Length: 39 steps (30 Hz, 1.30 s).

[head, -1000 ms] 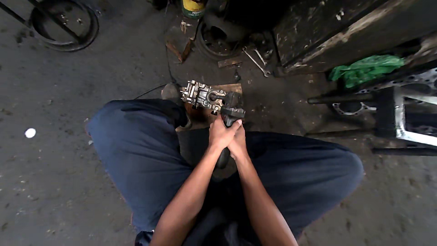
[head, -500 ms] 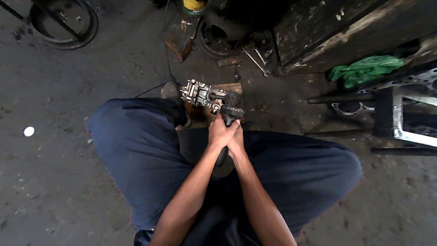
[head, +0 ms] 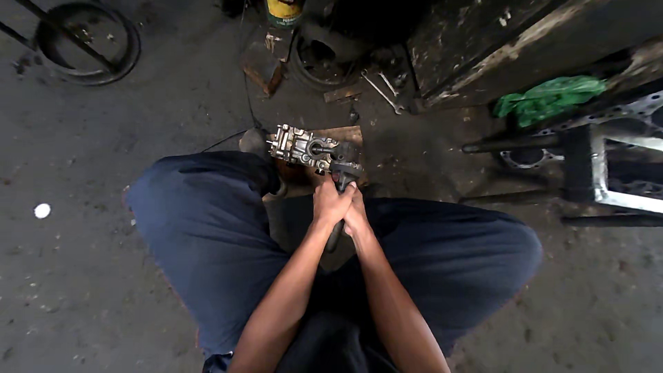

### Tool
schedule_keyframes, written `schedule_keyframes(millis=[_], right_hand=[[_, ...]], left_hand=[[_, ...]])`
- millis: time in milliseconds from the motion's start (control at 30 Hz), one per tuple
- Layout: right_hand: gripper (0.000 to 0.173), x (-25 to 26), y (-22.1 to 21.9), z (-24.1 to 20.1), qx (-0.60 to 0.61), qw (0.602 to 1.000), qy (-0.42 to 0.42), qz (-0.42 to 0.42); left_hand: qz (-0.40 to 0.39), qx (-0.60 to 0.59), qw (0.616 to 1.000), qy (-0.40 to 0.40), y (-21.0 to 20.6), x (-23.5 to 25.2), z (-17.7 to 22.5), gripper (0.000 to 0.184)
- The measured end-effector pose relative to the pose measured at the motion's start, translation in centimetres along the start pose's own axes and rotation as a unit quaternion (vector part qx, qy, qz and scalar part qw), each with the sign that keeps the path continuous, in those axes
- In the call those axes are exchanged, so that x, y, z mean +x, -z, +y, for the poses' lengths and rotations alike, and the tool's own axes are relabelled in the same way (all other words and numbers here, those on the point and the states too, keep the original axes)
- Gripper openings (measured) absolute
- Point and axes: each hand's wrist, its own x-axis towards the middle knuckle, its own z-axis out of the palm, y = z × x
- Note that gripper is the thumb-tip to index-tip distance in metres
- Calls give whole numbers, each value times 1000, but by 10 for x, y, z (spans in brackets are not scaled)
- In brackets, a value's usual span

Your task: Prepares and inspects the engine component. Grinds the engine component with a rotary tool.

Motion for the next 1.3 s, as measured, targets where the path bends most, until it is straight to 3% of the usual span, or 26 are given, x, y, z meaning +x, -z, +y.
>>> schedule_keyframes(millis=[667, 1300], right_hand=[[46, -17, 10, -12, -23, 999, 31, -6], [43, -13, 0, -3, 4, 998, 61, 23]], left_hand=[[-11, -22, 1000, -4, 0, -21, 8, 56], [-9, -13, 1000, -20, 3, -10, 5, 56]])
